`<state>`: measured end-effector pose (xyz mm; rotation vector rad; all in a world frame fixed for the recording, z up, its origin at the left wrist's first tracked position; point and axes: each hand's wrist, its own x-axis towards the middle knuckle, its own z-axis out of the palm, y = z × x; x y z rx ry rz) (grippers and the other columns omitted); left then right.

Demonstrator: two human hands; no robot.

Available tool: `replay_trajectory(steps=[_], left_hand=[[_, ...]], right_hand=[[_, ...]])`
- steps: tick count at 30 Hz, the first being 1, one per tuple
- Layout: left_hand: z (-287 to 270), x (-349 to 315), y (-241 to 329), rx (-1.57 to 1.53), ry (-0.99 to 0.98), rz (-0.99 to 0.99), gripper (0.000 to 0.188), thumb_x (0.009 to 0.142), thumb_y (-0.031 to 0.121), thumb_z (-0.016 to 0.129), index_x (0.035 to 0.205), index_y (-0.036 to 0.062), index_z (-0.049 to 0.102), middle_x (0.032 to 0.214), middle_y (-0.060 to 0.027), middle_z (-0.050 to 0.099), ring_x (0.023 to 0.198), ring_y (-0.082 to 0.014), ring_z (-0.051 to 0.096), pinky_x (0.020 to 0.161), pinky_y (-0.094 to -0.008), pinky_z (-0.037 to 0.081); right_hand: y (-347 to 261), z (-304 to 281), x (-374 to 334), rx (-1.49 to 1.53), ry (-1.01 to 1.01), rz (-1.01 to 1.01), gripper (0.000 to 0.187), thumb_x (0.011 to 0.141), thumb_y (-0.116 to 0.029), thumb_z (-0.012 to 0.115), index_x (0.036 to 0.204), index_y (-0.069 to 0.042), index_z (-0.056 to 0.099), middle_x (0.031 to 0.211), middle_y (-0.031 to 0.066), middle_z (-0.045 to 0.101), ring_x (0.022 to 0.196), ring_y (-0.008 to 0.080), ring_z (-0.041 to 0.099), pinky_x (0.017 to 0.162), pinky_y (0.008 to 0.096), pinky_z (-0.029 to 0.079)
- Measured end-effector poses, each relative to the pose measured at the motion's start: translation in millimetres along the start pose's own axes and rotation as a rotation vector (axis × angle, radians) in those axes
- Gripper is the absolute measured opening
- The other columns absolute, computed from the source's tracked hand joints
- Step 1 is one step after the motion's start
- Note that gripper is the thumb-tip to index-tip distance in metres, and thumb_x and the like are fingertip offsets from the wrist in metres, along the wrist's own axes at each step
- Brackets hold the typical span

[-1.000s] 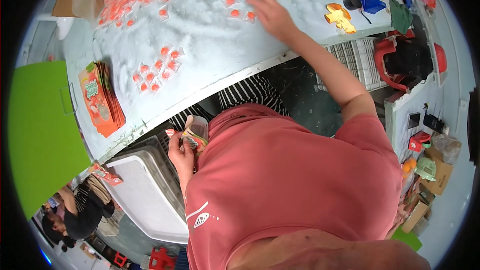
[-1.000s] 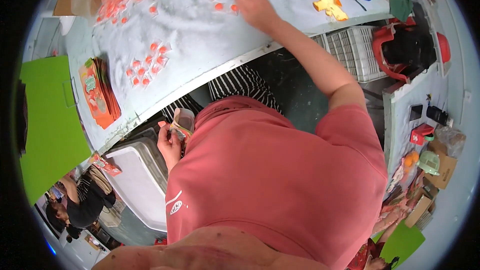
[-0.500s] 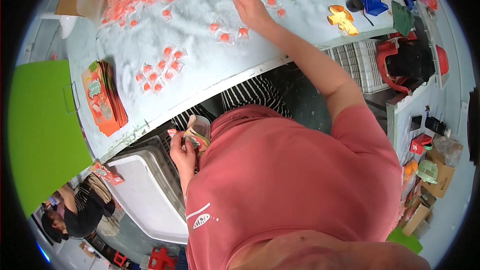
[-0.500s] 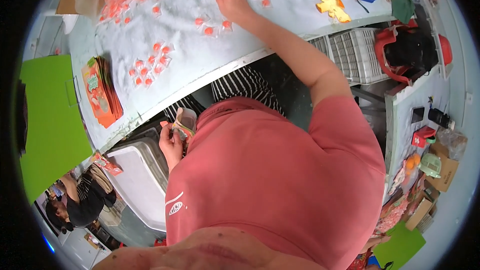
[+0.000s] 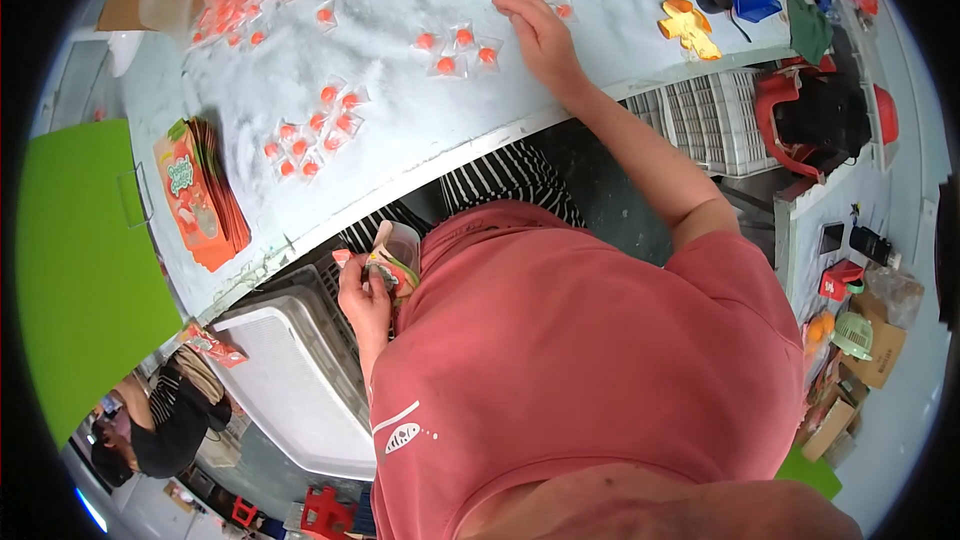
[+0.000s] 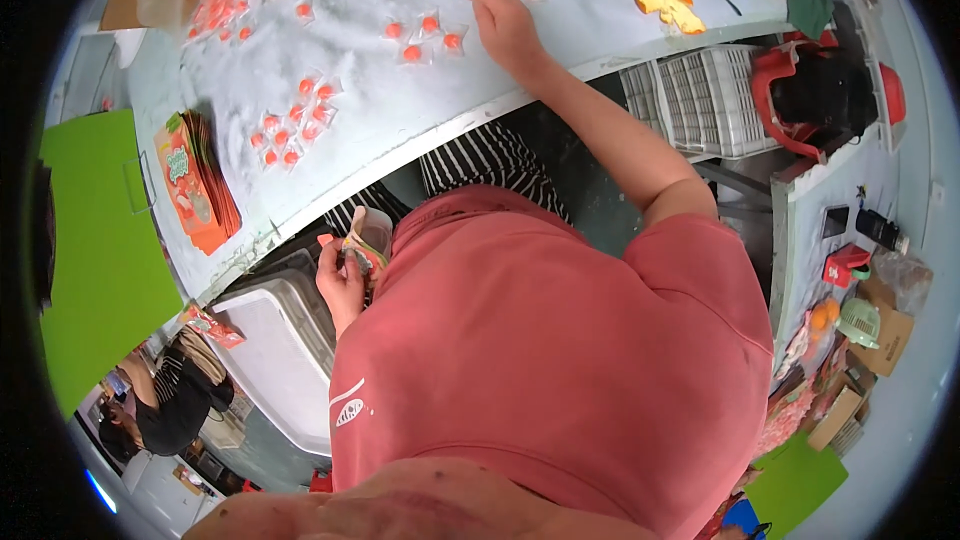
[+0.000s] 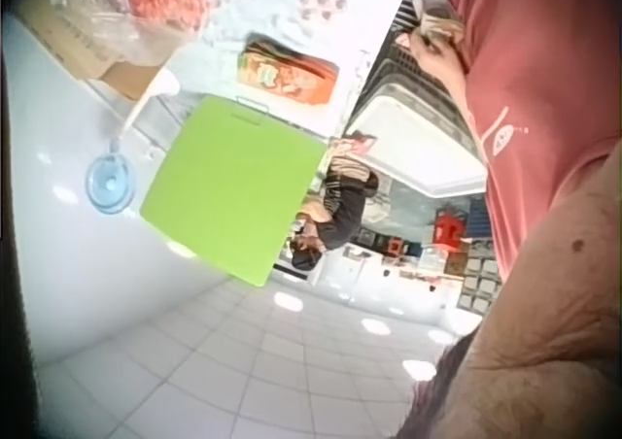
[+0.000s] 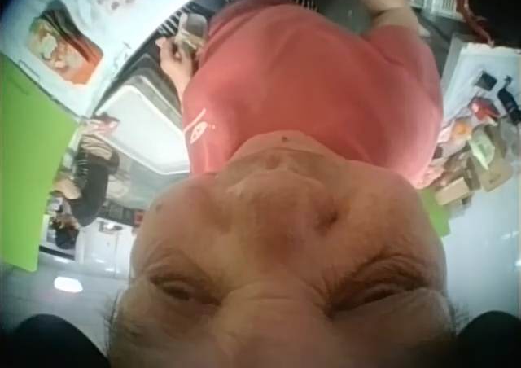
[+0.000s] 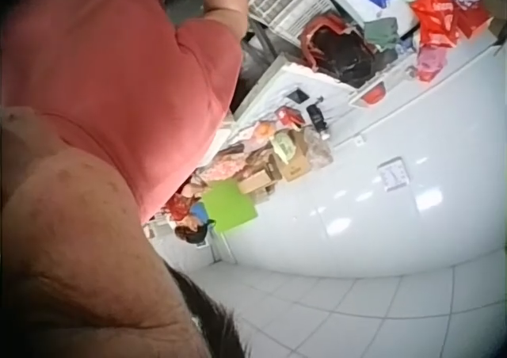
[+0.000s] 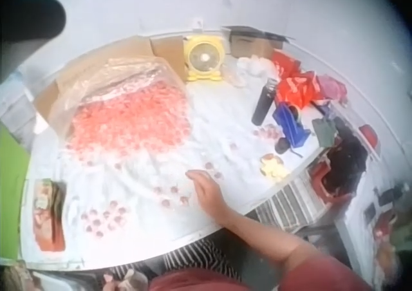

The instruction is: Packing individual snack pieces into labeled plastic pouches at a factory workstation.

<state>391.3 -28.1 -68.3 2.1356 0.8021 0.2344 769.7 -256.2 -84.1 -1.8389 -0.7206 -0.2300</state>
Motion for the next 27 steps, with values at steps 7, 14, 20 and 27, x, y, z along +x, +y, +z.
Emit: replay_trajectory(steps=[7,14,20,27], left_hand=[[-1,3,11,0.053,-0.041,-0.020,0.019,0.087,-0.003,0.056,0.104,0.0003,0.063,0.096,-0.0160,0.064,0.081,-0.0303,0.063,0.073,-0.0352,0.051],[-5,-3,12,0.000,-0.019,-0.079,0.018,0.086,-0.002,0.058,0.103,0.0013,0.063,0.093,-0.0168,0.063,0.083,-0.0330,0.062,0.075,-0.0371,0.051],[-4,0,5,0.050,-0.024,-0.006,0.018,0.084,-0.001,0.060,0.101,0.0022,0.063,0.094,-0.0165,0.064,0.085,-0.0351,0.062,0.075,-0.0387,0.051],[-8,-3,4,0.084,-0.029,0.004,0.016,0.088,0.001,0.060,0.104,0.0006,0.062,0.096,-0.0148,0.065,0.087,-0.0276,0.064,0.076,-0.0338,0.051]], right_hand=[[-11,16,5,0.058,-0.013,0.021,0.028,0.098,-0.006,0.047,0.121,-0.002,0.063,0.124,0.0113,0.060,0.115,0.0217,0.057,0.099,0.0301,0.044],[-9,32,2,0.051,-0.014,0.061,0.029,0.098,-0.011,0.050,0.123,-0.003,0.062,0.128,0.0120,0.058,0.118,0.0232,0.056,0.100,0.0286,0.043],[-45,90,-6,-0.365,-0.201,-0.178,0.052,0.089,-0.041,0.066,0.132,-0.012,0.057,0.135,0.0133,0.052,0.129,0.0297,0.047,0.110,0.0542,0.033],[-96,186,5,-0.280,-0.435,-0.268,0.055,0.088,-0.047,0.064,0.132,-0.013,0.056,0.141,0.0169,0.046,0.136,0.0347,0.038,0.112,0.0600,0.026]])
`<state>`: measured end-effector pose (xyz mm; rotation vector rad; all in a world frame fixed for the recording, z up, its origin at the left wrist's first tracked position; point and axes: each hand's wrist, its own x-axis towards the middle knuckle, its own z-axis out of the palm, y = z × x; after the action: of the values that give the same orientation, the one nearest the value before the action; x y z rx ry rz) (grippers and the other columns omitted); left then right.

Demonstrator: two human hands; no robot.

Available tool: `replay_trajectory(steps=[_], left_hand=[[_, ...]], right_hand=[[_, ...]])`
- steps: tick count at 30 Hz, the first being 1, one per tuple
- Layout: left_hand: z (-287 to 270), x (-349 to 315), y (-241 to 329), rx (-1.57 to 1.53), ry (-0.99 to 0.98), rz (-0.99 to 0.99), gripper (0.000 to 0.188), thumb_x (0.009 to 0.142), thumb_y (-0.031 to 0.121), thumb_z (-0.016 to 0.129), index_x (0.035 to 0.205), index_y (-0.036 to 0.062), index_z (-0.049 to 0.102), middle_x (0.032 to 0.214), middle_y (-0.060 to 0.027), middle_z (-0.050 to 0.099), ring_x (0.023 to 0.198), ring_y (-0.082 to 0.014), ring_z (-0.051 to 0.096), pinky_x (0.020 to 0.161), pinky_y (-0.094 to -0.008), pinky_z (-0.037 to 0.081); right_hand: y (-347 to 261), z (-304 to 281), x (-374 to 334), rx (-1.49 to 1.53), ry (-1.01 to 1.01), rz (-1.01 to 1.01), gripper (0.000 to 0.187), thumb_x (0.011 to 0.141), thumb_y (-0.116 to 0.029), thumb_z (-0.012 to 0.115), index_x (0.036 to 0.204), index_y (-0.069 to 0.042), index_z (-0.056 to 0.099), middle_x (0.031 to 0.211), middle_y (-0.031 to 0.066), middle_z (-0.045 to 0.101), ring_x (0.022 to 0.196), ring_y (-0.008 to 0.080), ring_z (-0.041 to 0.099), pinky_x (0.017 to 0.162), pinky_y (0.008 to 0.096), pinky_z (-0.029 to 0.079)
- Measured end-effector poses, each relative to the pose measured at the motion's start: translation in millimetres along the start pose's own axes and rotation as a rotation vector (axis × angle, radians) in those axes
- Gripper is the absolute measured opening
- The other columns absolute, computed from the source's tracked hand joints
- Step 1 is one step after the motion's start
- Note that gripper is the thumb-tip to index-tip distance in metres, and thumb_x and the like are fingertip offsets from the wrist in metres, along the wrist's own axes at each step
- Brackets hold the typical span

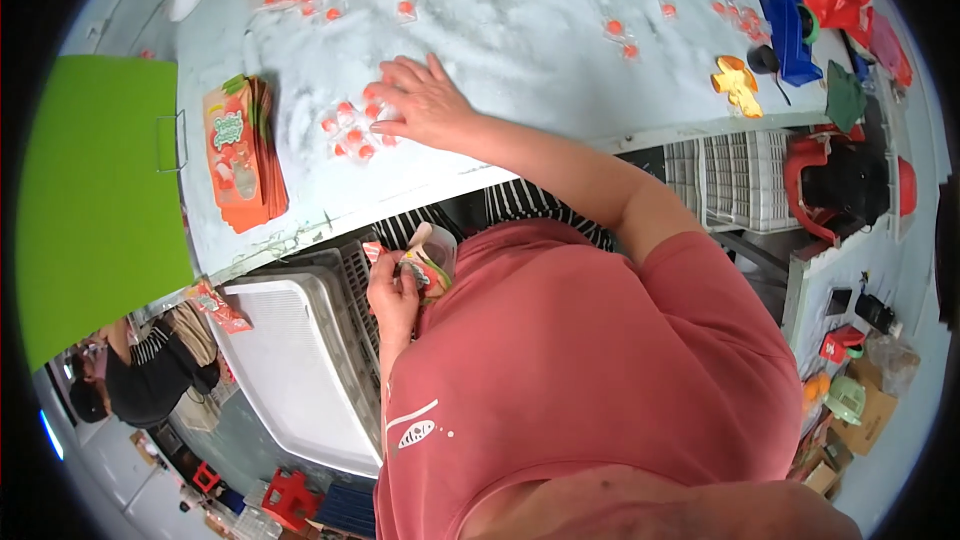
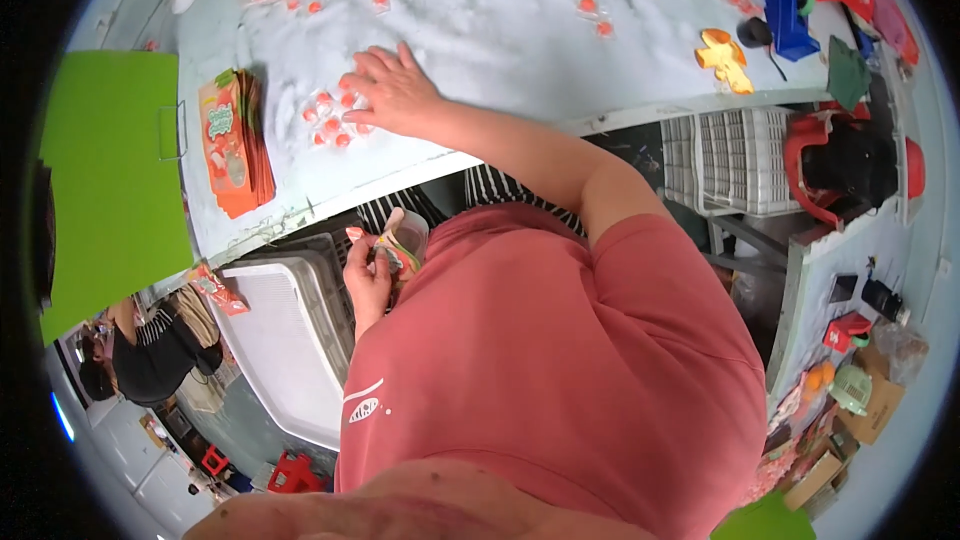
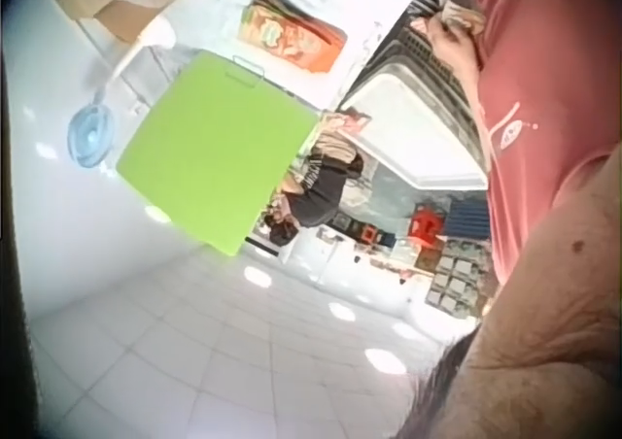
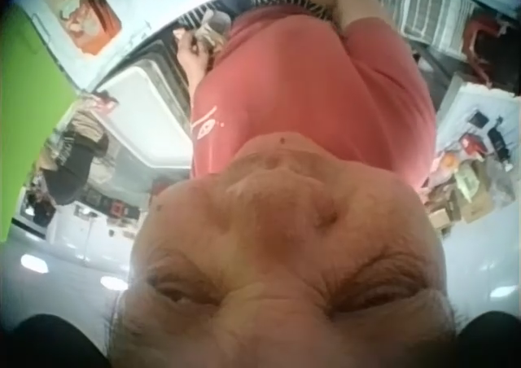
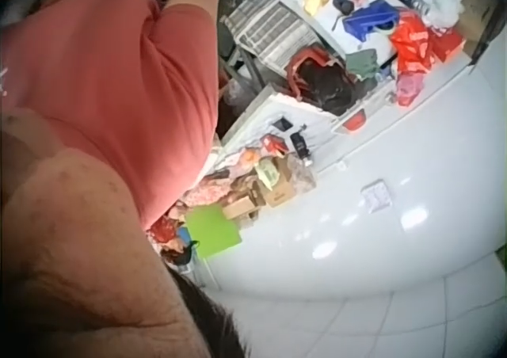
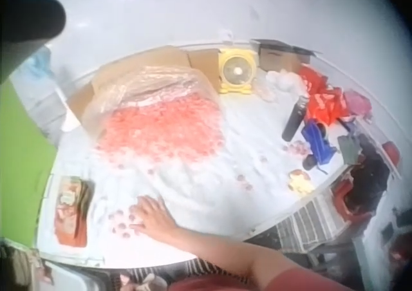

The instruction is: Packing individual snack pieces into labeled plastic pouches at a factory workstation.

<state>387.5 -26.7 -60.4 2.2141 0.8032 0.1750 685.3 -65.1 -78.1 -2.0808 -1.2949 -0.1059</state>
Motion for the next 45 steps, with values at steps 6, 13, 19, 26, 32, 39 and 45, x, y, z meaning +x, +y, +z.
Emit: replay_trajectory(steps=[6,13,19,26,32,39,45], left_hand=[[-2,-5,2,0.018,0.040,-0.018,0.017,0.087,0.000,0.060,0.103,0.0003,0.063,0.097,-0.0155,0.065,0.086,-0.0298,0.064,0.079,-0.0358,0.050],[4,3,13,0.046,0.063,0.044,0.019,0.084,0.001,0.058,0.102,0.0012,0.064,0.096,-0.0171,0.064,0.089,-0.0354,0.063,0.079,-0.0391,0.050],[2,1,-9,-0.102,0.001,-0.057,0.016,0.090,0.000,0.056,0.105,-0.0014,0.061,0.094,-0.0117,0.063,0.080,-0.0194,0.061,0.072,-0.0295,0.050],[8,4,-12,-0.081,-0.010,-0.021,0.012,0.092,-0.002,0.054,0.103,-0.0016,0.060,0.086,-0.0074,0.061,0.075,-0.0117,0.058,0.069,-0.0265,0.048],[9,9,-16,-0.039,-0.034,-0.018,0.015,0.087,0.000,0.059,0.102,-0.0009,0.062,0.095,-0.0156,0.065,0.077,-0.0278,0.062,0.069,-0.0338,0.050],[10,6,-18,-0.050,-0.016,0.004,0.013,0.087,0.000,0.058,0.100,-0.0013,0.062,0.094,-0.0153,0.064,0.076,-0.0266,0.062,0.069,-0.0340,0.051],[9,11,-12,-0.044,-0.053,-0.006,0.015,0.088,0.000,0.058,0.102,-0.0019,0.062,0.094,-0.0154,0.064,0.076,-0.0258,0.063,0.069,-0.0338,0.051]], right_hand=[[51,14,73,-0.007,0.229,-0.048,0.044,0.090,-0.033,0.063,0.125,-0.008,0.061,0.141,0.0190,0.046,0.131,0.0360,0.042,0.110,0.0474,0.033],[121,5,99,-0.414,0.135,0.082,0.030,0.090,-0.025,0.057,0.113,-0.006,0.065,0.132,0.0159,0.052,0.126,0.0319,0.046,0.104,0.0453,0.038],[107,-14,69,-0.320,0.175,0.025,0.023,0.084,-0.014,0.054,0.101,-0.004,0.066,0.116,0.0120,0.057,0.112,0.0283,0.052,0.097,0.0408,0.042],[107,-76,-36,-0.317,0.113,0.009,0.031,0.082,-0.006,0.058,0.113,-0.001,0.063,0.120,0.0102,0.056,0.116,0.0286,0.051,0.098,0.0397,0.043],[104,-114,-95,-0.328,0.100,-0.005,0.036,0.082,-0.007,0.062,0.118,-0.004,0.062,0.127,0.0101,0.056,0.121,0.0286,0.051,0.099,0.0403,0.044],[134,-171,-139,-0.023,0.394,0.189,0.035,0.089,-0.007,0.058,0.124,-0.008,0.062,0.133,0.0116,0.054,0.117,0.0323,0.054,0.099,0.0412,0.044],[166,-170,-133,-0.254,0.293,0.182,0.038,0.092,-0.008,0.054,0.130,-0.010,0.058,0.135,0.0128,0.052,0.119,0.0310,0.053,0.101,0.0382,0.044]])
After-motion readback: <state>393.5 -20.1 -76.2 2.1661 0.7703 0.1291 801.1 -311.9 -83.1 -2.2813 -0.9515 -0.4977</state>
